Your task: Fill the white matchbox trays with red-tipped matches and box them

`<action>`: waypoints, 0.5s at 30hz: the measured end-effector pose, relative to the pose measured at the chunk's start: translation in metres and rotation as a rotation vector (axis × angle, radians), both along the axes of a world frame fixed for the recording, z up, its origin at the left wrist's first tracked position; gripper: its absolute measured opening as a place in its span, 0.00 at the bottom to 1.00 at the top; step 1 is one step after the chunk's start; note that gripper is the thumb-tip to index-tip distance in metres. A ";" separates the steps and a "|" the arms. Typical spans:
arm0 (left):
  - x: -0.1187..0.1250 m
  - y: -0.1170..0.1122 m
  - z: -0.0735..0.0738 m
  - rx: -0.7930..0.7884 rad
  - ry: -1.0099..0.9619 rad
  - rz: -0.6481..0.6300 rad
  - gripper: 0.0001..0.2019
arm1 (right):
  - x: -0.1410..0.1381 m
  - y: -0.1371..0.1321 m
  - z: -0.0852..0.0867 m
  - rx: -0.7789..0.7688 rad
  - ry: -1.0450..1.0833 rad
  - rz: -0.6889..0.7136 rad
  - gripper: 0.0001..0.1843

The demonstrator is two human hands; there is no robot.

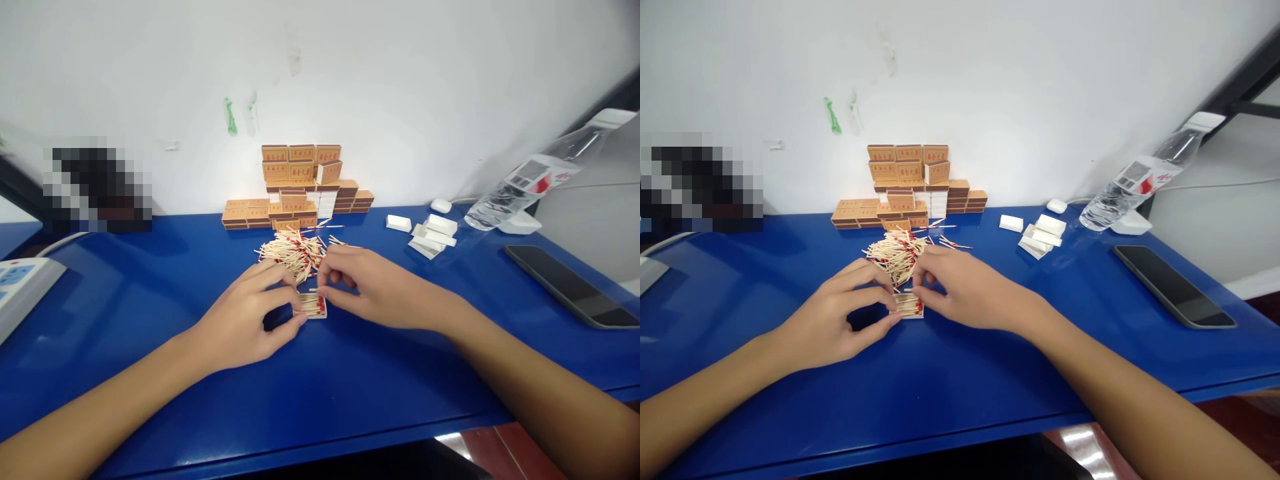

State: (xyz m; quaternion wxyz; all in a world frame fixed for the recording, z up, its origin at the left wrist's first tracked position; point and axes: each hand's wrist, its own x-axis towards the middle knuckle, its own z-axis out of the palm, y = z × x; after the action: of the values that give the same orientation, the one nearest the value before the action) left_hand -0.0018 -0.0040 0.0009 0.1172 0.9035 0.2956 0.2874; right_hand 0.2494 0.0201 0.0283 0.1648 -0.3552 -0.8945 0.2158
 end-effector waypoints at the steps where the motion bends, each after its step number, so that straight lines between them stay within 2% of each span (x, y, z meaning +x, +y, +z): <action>1: 0.001 0.000 0.002 0.001 -0.006 0.018 0.02 | -0.004 -0.003 -0.002 -0.002 -0.001 -0.003 0.04; 5: 0.000 0.000 0.008 0.013 0.022 0.096 0.09 | -0.015 -0.014 -0.010 -0.008 -0.007 -0.024 0.03; 9: -0.002 0.002 0.005 0.016 0.142 0.099 0.16 | -0.014 -0.012 -0.010 0.013 0.033 0.001 0.04; 15: -0.003 0.002 0.002 0.032 0.182 0.101 0.12 | -0.005 -0.002 -0.007 0.058 0.017 0.003 0.05</action>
State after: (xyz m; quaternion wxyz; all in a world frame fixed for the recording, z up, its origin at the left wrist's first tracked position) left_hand -0.0049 -0.0021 0.0026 0.0607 0.9116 0.3454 0.2145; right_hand 0.2448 0.0177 0.0213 0.1821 -0.3470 -0.8995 0.1931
